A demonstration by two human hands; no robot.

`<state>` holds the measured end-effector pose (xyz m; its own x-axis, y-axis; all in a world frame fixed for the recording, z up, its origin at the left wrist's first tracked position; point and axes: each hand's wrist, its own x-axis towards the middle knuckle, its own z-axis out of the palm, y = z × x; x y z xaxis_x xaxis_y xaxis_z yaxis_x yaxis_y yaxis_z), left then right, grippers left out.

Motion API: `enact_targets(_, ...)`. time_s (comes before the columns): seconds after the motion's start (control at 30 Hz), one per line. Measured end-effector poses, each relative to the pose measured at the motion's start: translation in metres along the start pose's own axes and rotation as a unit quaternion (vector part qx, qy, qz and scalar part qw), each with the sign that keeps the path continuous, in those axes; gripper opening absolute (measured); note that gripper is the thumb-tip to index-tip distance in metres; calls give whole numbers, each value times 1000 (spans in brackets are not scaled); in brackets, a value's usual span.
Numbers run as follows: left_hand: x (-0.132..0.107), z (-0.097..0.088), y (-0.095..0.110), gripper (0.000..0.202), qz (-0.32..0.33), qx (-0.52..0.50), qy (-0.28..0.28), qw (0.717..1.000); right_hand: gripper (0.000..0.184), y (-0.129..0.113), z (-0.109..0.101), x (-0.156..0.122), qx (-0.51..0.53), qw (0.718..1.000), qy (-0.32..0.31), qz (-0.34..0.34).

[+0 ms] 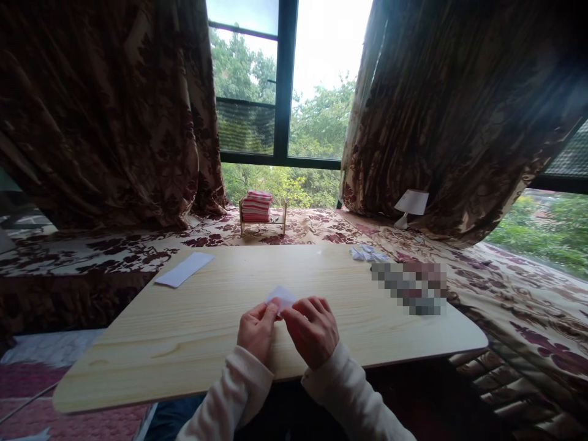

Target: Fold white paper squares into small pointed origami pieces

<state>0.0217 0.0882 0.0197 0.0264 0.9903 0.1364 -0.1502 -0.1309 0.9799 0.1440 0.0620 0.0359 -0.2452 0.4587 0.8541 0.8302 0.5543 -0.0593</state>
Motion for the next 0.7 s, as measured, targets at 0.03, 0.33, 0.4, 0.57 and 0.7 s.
enact_targets(0.03,-1,-1,0,34,-2,10,-1,1000,16,1,2,-2,7,1000,2,3)
enact_targets(0.33,-10,-3,11,31,14,93,10,996,15,-1,1,-8,25,1000,15,6)
enact_targets(0.4,-11,-2,11,30,20,96,14,995,16,-2,0,-7,27,1000,6,1)
enact_targets(0.57,-12,-3,10,29,36,118,16,992,18,-2,1,-7,29,999,-15,0)
enact_targets(0.7,-13,-1,12,31,30,126,19,991,19,-1,1,-6,46,999,-22,7)
